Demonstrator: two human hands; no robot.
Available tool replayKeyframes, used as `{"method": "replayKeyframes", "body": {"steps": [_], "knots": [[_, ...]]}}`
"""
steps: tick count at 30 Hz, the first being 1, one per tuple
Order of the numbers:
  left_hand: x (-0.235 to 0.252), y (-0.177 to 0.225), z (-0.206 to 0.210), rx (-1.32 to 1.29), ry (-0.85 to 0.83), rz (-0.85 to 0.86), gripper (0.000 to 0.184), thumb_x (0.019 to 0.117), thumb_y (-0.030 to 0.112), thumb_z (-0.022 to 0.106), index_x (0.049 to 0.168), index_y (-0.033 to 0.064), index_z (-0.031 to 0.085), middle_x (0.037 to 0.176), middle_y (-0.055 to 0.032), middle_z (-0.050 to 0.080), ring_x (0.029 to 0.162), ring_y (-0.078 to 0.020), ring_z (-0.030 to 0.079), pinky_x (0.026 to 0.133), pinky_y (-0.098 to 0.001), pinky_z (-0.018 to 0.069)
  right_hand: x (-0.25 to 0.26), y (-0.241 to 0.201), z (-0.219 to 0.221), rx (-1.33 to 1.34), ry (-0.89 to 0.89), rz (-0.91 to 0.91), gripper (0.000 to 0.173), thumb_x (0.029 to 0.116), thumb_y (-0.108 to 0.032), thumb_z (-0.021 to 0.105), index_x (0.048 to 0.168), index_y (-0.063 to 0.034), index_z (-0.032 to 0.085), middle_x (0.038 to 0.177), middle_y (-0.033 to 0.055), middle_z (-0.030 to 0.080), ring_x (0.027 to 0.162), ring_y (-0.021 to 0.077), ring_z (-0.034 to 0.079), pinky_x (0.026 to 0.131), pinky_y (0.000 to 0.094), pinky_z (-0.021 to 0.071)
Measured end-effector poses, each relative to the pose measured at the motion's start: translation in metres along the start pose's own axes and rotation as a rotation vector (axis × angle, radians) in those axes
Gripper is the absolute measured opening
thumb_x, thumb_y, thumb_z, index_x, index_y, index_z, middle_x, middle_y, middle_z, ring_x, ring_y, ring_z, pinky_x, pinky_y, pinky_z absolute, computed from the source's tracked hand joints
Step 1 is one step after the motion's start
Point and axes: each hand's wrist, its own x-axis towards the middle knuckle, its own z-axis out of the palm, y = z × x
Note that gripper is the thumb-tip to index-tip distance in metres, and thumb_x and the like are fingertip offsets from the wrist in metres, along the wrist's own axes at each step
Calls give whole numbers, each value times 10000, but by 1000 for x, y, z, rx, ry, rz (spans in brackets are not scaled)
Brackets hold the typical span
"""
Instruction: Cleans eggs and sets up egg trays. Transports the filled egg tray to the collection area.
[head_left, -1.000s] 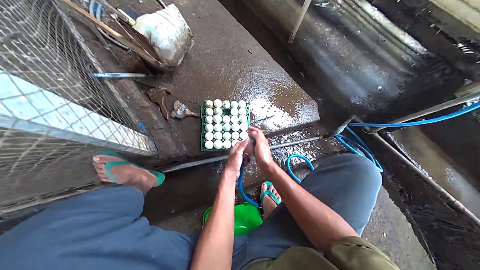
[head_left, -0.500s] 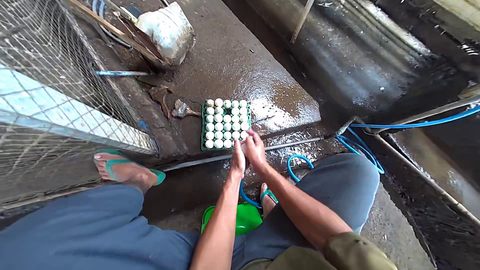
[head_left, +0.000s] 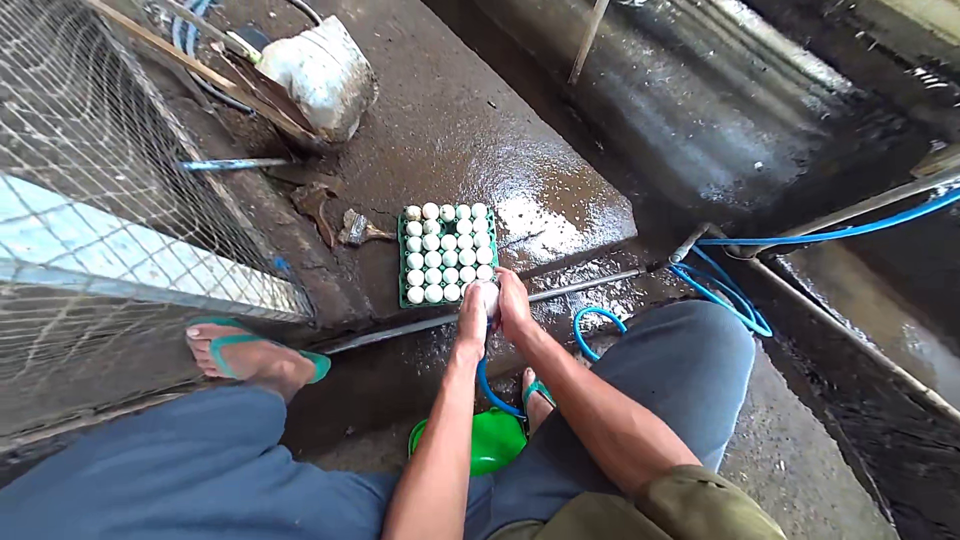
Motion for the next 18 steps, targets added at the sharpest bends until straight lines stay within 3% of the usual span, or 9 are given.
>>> {"method": "replayKeyframes", "body": {"steps": [3,6,7,8,10,14,15,17,18], "knots": [[-2,5,-4,-72,-32,-19,501,1131,361,245,1443,50,484,1300,-125,617,1129,-162,606,963,-367,511,-21,3,2,-170,-76,-367,382,1066,-177,428,1358,-46,637,1568,147,460,1440,256,449,1152,477,410],[-6,8,0,72,-1,-44,596,1113,476,143,1284,102,575,845,-37,623,641,-87,566,535,-259,482,-6,-3,-1,-196,-70,-332,356,1033,-150,465,1290,-107,706,1558,115,489,1415,270,482,1109,529,435],[-5,6,3,120,26,-14,585,1119,452,152,1293,92,579,879,-50,632,675,-89,576,568,-260,495,-2,-6,-1,-153,-46,-247,364,1046,-156,448,1318,-100,683,1480,143,556,1336,280,545,1061,541,458],[-7,5,2,115,34,8,566,1131,398,184,1375,43,552,1135,-126,655,949,-154,626,828,-345,533,-4,-5,3,-147,-11,-227,358,1058,-178,438,1321,-84,662,1341,178,626,1185,290,613,957,535,498],[-6,3,0,53,42,88,498,1136,276,231,1407,-47,497,1338,-206,580,1198,-214,568,1049,-399,453,-22,-1,5,-196,-54,-315,371,1049,-180,441,1331,-61,650,1496,184,512,1371,293,504,1102,504,446],[-6,11,4,70,54,-22,491,1133,360,235,1161,50,615,857,-59,627,681,-119,581,578,-291,497,-7,-13,3,-176,-66,-281,330,1025,-128,491,1277,-72,698,1442,151,583,1345,280,534,1086,512,446],[-6,10,5,54,83,-26,471,1132,355,260,1139,49,618,823,-56,614,654,-120,567,564,-293,488,-7,-15,5,-184,-43,-254,324,1042,-149,489,1296,-71,675,1343,160,637,1228,286,600,1001,524,487],[-9,11,-2,3,83,-18,414,1131,265,309,1268,-5,591,1045,-114,649,905,-149,607,819,-342,522,-23,-9,8,-248,-68,-358,337,1027,-151,480,1286,-58,676,1442,165,563,1348,292,525,1094,511,453],[-9,12,-4,-31,66,-36,400,1131,259,299,1243,7,589,1018,-81,635,891,-112,593,813,-307,515,-27,-5,8,-227,-72,-423,321,992,-124,500,1219,-55,715,1477,166,535,1375,293,498,1100,498,448]]}}
